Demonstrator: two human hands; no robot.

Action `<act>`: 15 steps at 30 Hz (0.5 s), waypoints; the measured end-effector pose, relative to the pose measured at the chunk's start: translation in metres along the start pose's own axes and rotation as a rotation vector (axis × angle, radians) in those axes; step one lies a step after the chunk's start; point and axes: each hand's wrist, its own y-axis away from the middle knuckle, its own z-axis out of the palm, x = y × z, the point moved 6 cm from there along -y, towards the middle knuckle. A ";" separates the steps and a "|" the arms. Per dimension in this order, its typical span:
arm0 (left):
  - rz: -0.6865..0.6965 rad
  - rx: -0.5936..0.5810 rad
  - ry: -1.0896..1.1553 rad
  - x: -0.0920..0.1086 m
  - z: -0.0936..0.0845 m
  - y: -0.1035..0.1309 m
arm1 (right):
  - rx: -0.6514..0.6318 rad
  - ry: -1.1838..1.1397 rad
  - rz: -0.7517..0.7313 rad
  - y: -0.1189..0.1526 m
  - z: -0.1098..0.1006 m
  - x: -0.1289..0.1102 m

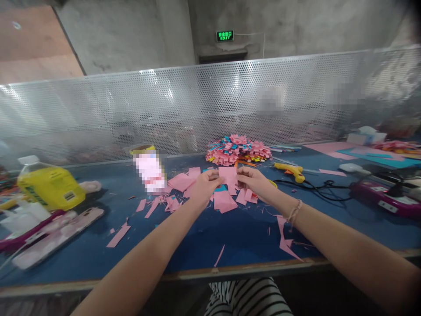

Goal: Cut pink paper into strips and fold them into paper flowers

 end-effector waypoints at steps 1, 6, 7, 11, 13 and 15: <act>0.005 -0.014 -0.016 0.000 0.001 0.000 | 0.008 0.020 -0.018 0.000 -0.001 -0.002; -0.012 -0.056 -0.003 0.001 0.006 0.003 | 0.001 0.099 -0.041 0.001 -0.002 -0.004; -0.027 -0.056 0.015 0.001 0.007 0.004 | 0.001 0.103 -0.044 0.000 -0.003 -0.003; -0.096 -0.108 0.148 0.005 0.014 0.009 | 0.029 0.086 -0.065 -0.003 -0.006 0.000; -0.121 -0.114 0.207 0.005 0.015 0.010 | 0.038 0.064 -0.071 -0.004 -0.007 0.000; -0.149 -0.089 0.258 0.004 0.014 0.010 | 0.045 0.047 -0.078 -0.004 -0.008 -0.001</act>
